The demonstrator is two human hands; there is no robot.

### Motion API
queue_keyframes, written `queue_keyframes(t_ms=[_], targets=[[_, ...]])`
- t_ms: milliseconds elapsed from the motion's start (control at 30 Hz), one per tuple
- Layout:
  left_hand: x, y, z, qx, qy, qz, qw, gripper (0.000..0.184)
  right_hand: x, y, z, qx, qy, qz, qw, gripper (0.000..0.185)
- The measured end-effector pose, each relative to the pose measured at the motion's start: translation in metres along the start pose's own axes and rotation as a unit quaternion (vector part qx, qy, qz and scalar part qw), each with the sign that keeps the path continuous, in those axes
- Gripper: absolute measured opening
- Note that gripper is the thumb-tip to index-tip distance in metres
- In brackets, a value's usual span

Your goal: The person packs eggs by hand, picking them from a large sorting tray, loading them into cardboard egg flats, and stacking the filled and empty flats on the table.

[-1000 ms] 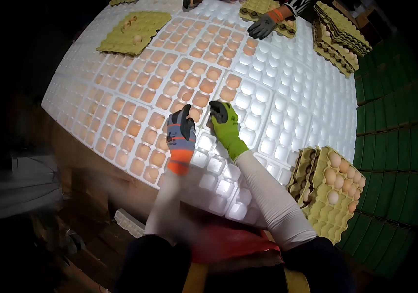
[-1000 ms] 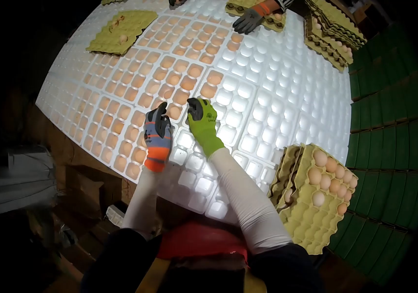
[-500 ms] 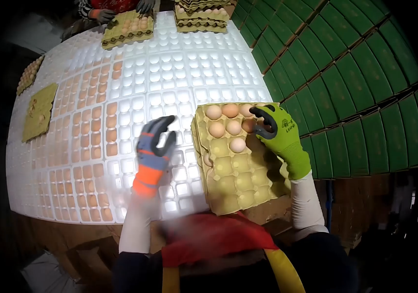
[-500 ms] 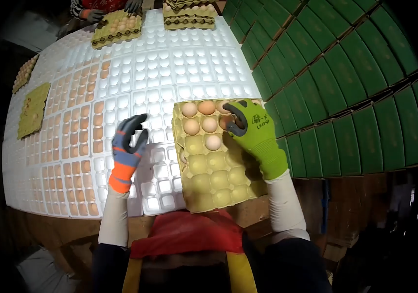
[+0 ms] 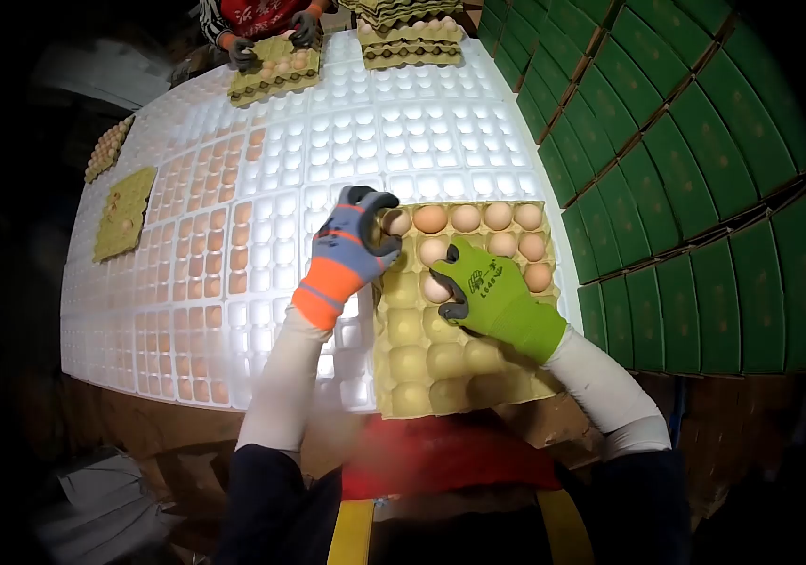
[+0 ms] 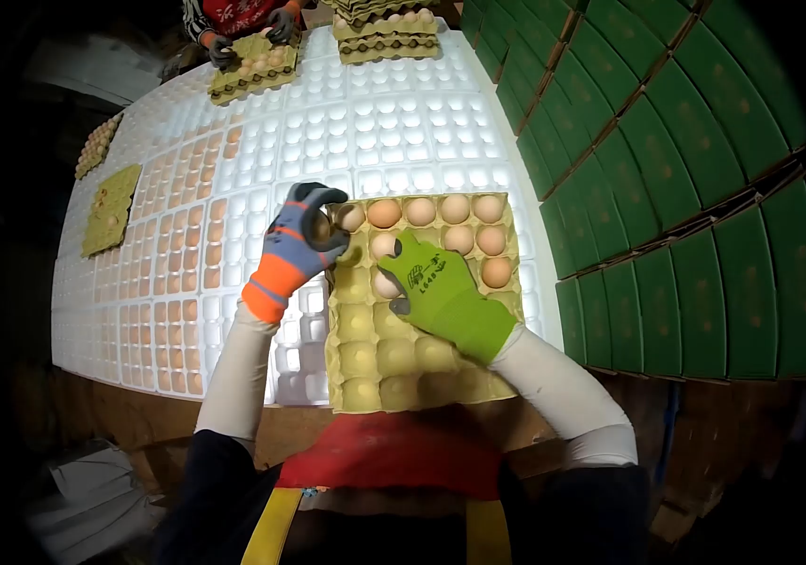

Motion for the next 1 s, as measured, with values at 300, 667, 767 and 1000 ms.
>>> queue_keyframes(t_ms=[300, 667, 767, 1000], targets=[[-0.008, -0.011, 0.034, -0.490, -0.300, 0.040, 0.817, 0.049, 0.034, -0.074, -0.022, 0.304, 0.204, -0.122, 0.922, 0.053], [-0.010, 0.073, -0.054, 0.382, 0.118, 0.168, 0.901, 0.031, 0.101, -0.032, -0.001, -0.381, -0.081, 0.011, 0.921, 0.035], [-0.008, 0.020, -0.038, 0.172, 0.009, 0.111, 0.979, 0.039, 0.113, -0.035, 0.016, -0.367, -0.068, 0.012, 0.928, 0.038], [-0.058, -0.055, 0.184, -0.027, -0.231, -0.012, 0.973, 0.053, 0.188, 0.081, 0.035, -0.279, -0.121, 0.173, 0.937, 0.040]])
Point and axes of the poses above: each hand's wrist, its own x-axis towards the middle knuckle, its own y-axis out of the palm, z = x × y, the point moved 5 cm from there along x, towards the middle knuckle, and after that the axes turned 13 degrees about -z, right-handed, at the moved point
